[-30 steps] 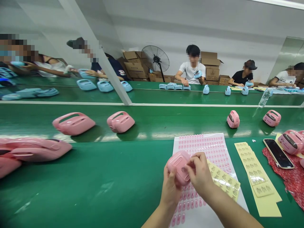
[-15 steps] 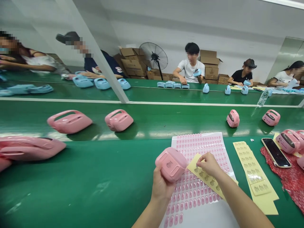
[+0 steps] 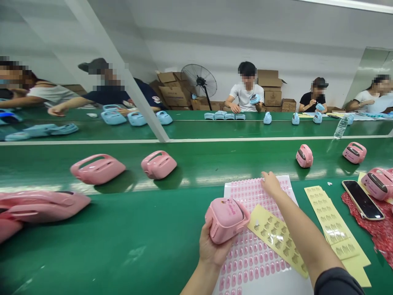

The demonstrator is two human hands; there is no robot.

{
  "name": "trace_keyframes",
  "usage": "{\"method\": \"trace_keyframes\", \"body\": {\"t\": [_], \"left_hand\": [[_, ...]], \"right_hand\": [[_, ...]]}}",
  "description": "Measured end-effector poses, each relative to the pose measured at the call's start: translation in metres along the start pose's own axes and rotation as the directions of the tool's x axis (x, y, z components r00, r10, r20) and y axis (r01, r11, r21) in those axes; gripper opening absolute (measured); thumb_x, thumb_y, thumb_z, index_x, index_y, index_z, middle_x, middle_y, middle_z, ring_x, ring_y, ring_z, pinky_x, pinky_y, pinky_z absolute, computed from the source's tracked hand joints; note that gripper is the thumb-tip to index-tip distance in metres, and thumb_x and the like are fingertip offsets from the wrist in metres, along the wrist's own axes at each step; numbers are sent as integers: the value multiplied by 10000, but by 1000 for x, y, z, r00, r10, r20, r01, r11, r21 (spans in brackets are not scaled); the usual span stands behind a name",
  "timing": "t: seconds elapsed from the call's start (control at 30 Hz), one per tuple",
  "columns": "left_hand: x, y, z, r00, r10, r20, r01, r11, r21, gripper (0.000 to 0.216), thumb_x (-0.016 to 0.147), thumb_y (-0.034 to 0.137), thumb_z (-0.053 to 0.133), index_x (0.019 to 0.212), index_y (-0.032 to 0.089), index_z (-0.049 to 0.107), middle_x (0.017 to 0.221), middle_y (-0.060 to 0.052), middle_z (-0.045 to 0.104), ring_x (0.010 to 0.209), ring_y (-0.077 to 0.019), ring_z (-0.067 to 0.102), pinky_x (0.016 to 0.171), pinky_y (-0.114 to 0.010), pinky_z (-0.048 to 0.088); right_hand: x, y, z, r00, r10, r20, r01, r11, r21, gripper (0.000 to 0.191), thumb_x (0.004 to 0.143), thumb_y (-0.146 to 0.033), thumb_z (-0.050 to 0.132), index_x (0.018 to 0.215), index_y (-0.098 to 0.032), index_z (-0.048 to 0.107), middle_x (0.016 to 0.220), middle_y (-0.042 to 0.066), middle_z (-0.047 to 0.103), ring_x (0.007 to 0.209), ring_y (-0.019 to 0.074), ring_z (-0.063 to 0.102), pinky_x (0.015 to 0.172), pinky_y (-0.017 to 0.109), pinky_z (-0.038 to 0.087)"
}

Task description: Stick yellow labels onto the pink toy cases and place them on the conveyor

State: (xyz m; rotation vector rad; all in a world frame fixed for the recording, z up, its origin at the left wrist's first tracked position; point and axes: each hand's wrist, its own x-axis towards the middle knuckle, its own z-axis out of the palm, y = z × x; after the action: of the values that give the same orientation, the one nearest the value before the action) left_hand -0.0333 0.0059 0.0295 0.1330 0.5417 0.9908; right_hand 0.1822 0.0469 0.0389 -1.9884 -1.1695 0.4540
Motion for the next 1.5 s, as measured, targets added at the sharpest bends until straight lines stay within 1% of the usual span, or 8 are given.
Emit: {"method": "trace_keyframes", "body": {"t": [0.17,0.33,0.43,0.5,0.83,1.1,1.3,1.5], "left_hand": [[4,3,-3,991,-81,110,97,983,-155,501,689,408,580,1141,203,516,994,-128,632,935,-303,598,718,-396,507],[6,3,-6,1000,-24,17,27,978,-207,494,717,411,525,1137,152,521,992,-158,634,933,-302,605,737,-382,513],[4,1,-4,999,28,-20,-32,975,-221,450,733,366,490,1129,157,536,928,-132,664,860,-272,634,725,-367,521],[3,-1,-1,998,60,-35,-67,973,-220,446,738,343,471,1136,150,535,889,-122,675,804,-252,647,711,-353,526],[-9,-7,16,987,106,-120,-129,970,-207,456,777,379,426,1136,121,540,859,-115,669,695,-199,646,614,-281,539],[-15,-7,24,989,39,-142,-80,951,-300,485,808,407,398,1168,103,512,825,-119,660,675,-186,647,593,-249,535],[-13,-9,16,995,37,-90,-60,960,-274,512,771,426,454,1168,108,509,901,-129,658,744,-208,643,653,-274,537],[-15,-8,18,995,45,-90,-72,947,-314,445,786,341,429,1154,111,525,835,-108,670,685,-199,651,596,-265,542]], "right_hand": [[-4,0,-4,999,-21,-24,23,994,107,105,710,-153,533,674,-198,621,756,16,530,666,149,503,646,270,367],[-57,-24,1,998,-65,10,58,948,314,191,744,-352,518,714,-189,614,737,12,577,677,147,517,655,270,403],[-98,-42,18,995,-67,77,3,774,633,249,691,-434,580,669,-188,611,671,0,570,665,151,512,658,285,400],[-117,-52,30,997,-7,81,-55,678,733,278,622,-466,644,612,-191,604,651,-6,537,666,157,496,660,296,392],[-132,-71,52,994,82,-72,-5,697,717,238,617,-441,645,549,-215,614,731,16,441,735,177,477,642,296,394],[-137,-64,56,952,-84,-293,240,800,551,195,738,-355,549,606,-222,600,730,13,414,703,166,455,671,314,404],[-132,-53,51,809,-436,-394,523,839,147,184,811,-262,486,678,-209,602,761,38,444,726,167,461,655,310,398],[-125,-49,38,469,-775,-423,716,615,-332,142,820,-208,485,735,-191,598,753,46,520,696,161,440,620,302,324]]}}
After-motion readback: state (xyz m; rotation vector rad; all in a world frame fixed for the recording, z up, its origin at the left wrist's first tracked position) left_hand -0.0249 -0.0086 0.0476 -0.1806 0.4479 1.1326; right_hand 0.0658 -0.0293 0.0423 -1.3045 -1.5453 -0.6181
